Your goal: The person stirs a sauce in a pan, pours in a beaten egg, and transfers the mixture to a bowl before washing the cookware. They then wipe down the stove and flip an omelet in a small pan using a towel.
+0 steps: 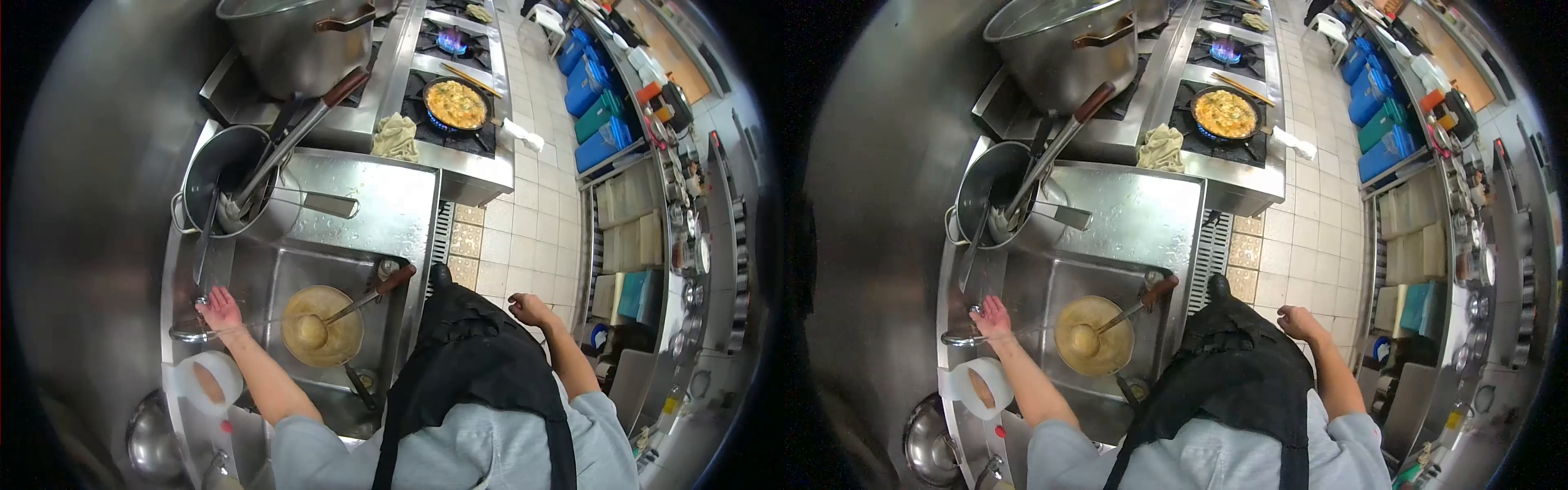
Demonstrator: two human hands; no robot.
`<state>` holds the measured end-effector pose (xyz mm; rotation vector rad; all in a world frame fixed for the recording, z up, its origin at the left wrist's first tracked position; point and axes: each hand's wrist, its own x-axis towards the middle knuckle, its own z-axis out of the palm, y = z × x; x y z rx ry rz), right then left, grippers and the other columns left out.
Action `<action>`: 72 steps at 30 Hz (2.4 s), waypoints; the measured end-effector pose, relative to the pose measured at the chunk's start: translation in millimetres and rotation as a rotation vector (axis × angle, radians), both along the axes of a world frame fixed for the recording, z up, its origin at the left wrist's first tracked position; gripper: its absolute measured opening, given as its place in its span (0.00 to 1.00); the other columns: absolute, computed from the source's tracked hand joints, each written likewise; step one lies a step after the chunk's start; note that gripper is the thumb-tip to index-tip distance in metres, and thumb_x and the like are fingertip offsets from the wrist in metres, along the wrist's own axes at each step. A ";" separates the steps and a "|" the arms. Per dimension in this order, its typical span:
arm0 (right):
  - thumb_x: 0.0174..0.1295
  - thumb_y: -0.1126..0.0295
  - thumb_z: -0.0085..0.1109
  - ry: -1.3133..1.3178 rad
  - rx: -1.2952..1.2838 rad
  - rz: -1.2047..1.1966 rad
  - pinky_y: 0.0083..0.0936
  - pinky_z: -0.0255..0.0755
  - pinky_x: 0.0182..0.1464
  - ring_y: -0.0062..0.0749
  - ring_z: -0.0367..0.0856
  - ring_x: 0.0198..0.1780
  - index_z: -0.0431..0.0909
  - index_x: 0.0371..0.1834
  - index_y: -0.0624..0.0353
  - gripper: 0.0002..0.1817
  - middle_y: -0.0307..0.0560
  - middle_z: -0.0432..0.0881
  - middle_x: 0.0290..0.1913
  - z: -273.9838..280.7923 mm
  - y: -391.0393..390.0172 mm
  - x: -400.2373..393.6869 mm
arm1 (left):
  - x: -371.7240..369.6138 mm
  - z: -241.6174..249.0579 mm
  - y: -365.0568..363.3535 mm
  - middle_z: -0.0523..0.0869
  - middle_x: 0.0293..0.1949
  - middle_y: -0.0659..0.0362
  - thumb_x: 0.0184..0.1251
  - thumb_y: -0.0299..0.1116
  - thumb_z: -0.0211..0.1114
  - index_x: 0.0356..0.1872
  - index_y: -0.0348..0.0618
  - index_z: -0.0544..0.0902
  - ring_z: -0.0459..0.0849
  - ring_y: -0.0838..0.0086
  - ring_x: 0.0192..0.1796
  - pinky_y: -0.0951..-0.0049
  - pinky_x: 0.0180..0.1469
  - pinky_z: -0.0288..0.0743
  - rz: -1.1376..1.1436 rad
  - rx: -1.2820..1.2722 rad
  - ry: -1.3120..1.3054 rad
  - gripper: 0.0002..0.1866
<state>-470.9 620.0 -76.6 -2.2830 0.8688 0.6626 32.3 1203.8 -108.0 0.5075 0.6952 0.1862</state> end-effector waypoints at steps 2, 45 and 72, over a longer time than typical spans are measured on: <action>0.64 0.63 0.58 0.022 0.012 -0.050 0.41 0.80 0.49 0.52 0.88 0.43 0.82 0.55 0.63 0.20 0.59 0.88 0.38 -0.3 -0.2 -4.5 | 4.4 -18.5 11.4 0.67 0.73 0.53 0.69 0.52 0.67 0.70 0.32 0.62 0.69 0.57 0.74 0.50 0.75 0.67 -0.060 -0.001 -0.200 0.41; 0.69 0.72 0.56 -0.173 0.438 -0.693 0.25 0.78 0.29 0.27 0.84 0.29 0.80 0.51 0.67 0.12 0.47 0.85 0.33 -90.1 -376.9 -163.4 | -206.8 199.3 -523.5 0.89 0.39 0.56 0.68 0.31 0.65 0.48 0.44 0.81 0.88 0.65 0.43 0.52 0.70 0.64 -0.743 1.943 -0.097 0.10; 0.69 0.69 0.58 -0.135 0.355 -0.623 0.26 0.73 0.28 0.25 0.79 0.28 0.81 0.51 0.63 0.12 0.41 0.83 0.29 -133.2 -785.5 -180.7 | -119.7 92.5 -1146.8 0.89 0.36 0.55 0.65 0.37 0.70 0.44 0.41 0.85 0.87 0.68 0.38 0.66 0.44 0.80 -1.185 1.196 -0.396 0.13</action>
